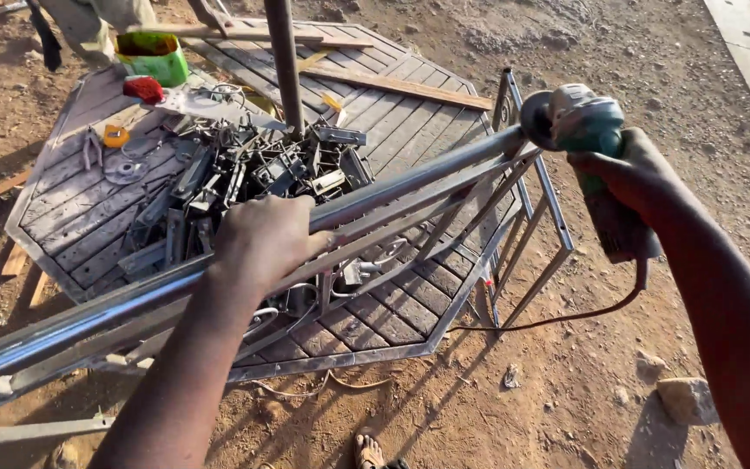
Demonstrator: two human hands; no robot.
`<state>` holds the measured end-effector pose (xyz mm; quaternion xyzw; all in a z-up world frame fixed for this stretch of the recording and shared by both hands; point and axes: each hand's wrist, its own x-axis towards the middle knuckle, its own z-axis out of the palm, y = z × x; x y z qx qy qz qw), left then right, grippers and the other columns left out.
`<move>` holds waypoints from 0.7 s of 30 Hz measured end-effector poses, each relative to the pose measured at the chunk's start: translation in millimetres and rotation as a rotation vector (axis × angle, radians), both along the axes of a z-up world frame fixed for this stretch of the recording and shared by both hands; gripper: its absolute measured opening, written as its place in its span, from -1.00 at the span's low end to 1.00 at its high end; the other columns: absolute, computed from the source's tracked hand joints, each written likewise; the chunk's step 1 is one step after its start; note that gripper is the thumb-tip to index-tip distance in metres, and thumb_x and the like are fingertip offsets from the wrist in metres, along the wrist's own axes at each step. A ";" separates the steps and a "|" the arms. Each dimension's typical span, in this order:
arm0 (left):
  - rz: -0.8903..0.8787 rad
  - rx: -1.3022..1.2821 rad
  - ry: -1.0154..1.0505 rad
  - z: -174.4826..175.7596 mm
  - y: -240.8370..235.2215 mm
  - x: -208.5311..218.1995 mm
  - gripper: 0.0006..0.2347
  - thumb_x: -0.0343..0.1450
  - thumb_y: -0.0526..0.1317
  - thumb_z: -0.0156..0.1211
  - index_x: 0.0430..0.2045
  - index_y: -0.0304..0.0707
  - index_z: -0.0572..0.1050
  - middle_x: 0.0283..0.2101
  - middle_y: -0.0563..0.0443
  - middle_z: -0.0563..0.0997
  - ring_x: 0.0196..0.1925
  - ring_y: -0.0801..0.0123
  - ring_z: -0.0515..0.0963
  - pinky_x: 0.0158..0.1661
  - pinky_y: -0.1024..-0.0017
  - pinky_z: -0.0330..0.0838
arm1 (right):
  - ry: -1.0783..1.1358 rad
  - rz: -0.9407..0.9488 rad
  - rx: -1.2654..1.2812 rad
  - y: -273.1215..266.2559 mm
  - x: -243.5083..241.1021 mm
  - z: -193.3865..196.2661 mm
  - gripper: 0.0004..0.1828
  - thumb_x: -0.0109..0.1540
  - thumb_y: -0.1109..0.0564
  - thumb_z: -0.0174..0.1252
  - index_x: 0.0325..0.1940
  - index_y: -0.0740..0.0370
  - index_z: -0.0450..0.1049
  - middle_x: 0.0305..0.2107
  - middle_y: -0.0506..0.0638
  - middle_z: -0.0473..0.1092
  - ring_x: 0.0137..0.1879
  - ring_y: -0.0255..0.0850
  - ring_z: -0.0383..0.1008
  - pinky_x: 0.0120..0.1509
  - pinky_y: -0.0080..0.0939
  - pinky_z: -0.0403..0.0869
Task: Grinding and smoothing the welded joints of a decorative metal frame using a handheld angle grinder.
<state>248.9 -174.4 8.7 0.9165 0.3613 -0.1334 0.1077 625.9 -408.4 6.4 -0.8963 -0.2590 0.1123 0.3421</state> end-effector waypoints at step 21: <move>-0.107 0.359 -0.172 -46.0 -34.0 -14.6 -0.83 0.40 -0.30 0.06 -0.23 0.12 0.49 -0.76 0.17 0.50 -0.70 0.35 0.62 -0.65 0.34 0.55 | -0.045 -0.053 -0.219 -19.3 -18.3 28.5 -0.36 0.20 -0.11 0.26 0.30 0.10 0.29 -0.13 0.12 0.40 -0.13 -0.06 0.37 -0.13 0.02 0.37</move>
